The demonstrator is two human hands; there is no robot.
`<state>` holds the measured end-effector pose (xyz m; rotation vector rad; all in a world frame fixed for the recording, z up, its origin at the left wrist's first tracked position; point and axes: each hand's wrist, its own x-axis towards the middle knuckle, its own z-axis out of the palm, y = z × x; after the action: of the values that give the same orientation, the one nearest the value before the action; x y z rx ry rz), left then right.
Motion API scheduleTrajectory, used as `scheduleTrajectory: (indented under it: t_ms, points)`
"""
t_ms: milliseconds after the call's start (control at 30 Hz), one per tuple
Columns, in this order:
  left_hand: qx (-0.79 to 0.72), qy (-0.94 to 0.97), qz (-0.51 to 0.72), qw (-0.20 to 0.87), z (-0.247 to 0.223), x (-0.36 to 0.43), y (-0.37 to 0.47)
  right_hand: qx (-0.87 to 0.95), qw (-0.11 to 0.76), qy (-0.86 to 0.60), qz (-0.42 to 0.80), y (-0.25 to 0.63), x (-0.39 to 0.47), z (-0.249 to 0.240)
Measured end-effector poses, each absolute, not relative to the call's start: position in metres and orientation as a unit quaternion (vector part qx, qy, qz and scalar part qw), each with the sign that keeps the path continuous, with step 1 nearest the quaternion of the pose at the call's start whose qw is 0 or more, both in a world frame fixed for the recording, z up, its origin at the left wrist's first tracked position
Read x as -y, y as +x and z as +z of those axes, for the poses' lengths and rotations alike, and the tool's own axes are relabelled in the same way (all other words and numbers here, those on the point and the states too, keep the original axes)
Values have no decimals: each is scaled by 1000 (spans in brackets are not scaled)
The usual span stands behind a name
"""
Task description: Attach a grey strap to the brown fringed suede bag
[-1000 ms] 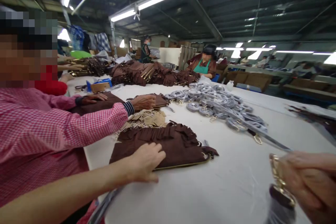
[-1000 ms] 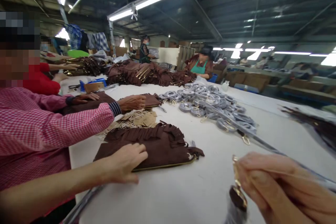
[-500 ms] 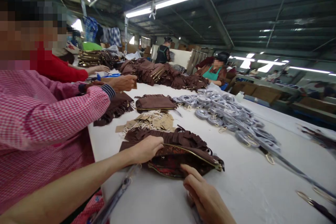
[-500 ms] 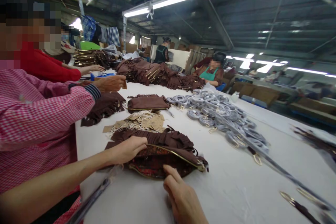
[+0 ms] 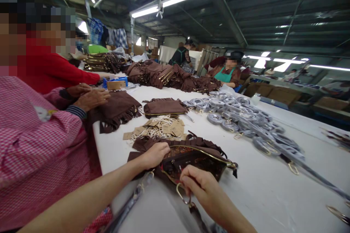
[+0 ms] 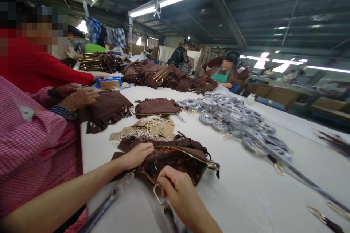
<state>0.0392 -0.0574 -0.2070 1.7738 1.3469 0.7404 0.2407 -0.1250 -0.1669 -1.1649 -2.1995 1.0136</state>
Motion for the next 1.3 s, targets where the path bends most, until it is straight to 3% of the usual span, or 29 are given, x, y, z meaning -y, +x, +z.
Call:
scheduleTrajectory:
  t_ms: [167,333,600,733,833,1000,1133,1300]
  points:
    - [-543,668,299,412,-213,51,40,818,264,-427,280,221,108,-198]
    - [-544,663,314,407,-214,52,39,725,278,-457,433,219,108,-209]
    - [-527,666,366,381,-211,61,44,609,308,-475,555,214,102,-216]
    - [-391,746,416,344,-194,81,39,505,312,-485,643,215,102,-214]
    - [-318,817,351,328,-185,97,34,459,337,-466,677,216,102,-211]
    - [-412,820,287,275,-194,107,37,452,357,-457,678,215,99,-214]
    - [-433,810,311,245,-208,99,45,478,362,-450,661,217,97,-220]
    - [-500,731,342,313,-205,89,45,562,342,-471,588,223,101,-212]
